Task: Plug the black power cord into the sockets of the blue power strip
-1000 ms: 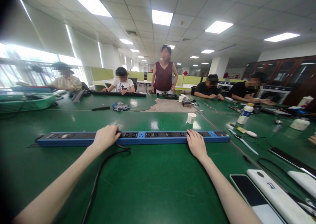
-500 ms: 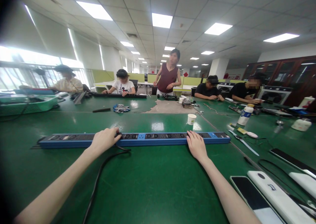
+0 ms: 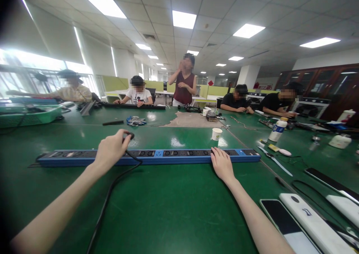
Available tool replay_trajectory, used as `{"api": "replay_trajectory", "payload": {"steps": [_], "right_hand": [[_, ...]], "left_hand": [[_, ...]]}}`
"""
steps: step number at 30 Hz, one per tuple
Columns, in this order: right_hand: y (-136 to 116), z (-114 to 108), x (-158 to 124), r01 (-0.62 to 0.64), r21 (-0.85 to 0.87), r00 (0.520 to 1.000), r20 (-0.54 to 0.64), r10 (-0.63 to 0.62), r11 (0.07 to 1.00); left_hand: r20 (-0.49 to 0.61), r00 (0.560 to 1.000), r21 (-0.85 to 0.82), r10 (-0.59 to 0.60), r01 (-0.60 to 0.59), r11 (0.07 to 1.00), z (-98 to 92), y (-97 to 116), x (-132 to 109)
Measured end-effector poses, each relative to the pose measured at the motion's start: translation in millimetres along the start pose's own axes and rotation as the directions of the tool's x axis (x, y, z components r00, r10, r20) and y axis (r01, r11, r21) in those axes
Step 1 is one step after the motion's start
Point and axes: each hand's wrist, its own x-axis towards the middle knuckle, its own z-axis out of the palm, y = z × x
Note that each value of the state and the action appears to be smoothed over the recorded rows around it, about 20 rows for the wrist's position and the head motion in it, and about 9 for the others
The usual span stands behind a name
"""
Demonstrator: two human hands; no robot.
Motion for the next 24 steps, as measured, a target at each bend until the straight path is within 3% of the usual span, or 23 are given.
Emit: {"api": "replay_trajectory", "payload": {"steps": [2,4,9,12,18,24], "right_hand": [[-1,0,0,0.000,-0.005,1.000,-0.003,0.000,1.000],[-1,0,0,-0.003,-0.010,1.000,-0.007,0.003,1.000],[-2,-1,0,-0.002,-0.007,1.000,-0.007,0.002,1.000],[-3,-2,0,-0.006,-0.015,1.000,-0.006,0.006,1.000],[-4,-2,0,-0.013,-0.022,1.000,-0.002,0.013,1.000],[-5,-5,0,-0.021,-0.014,1.000,0.006,0.021,1.000]], "left_hand": [[-0.082,0.997,-0.125,0.000,-0.010,0.992,-12.0,10,2],[-0.066,0.997,-0.266,0.051,-0.067,0.962,-14.1,24,-3],[0.042,0.970,-0.455,0.239,-0.195,0.869,14.6,64,-28],[0.051,0.960,-0.520,0.276,-0.210,0.828,33.1,73,-36],[0.116,0.962,-0.510,0.247,-0.156,0.846,53.6,65,-38],[0.163,0.956,-0.288,0.246,-0.192,0.938,51.7,74,-39]]}}
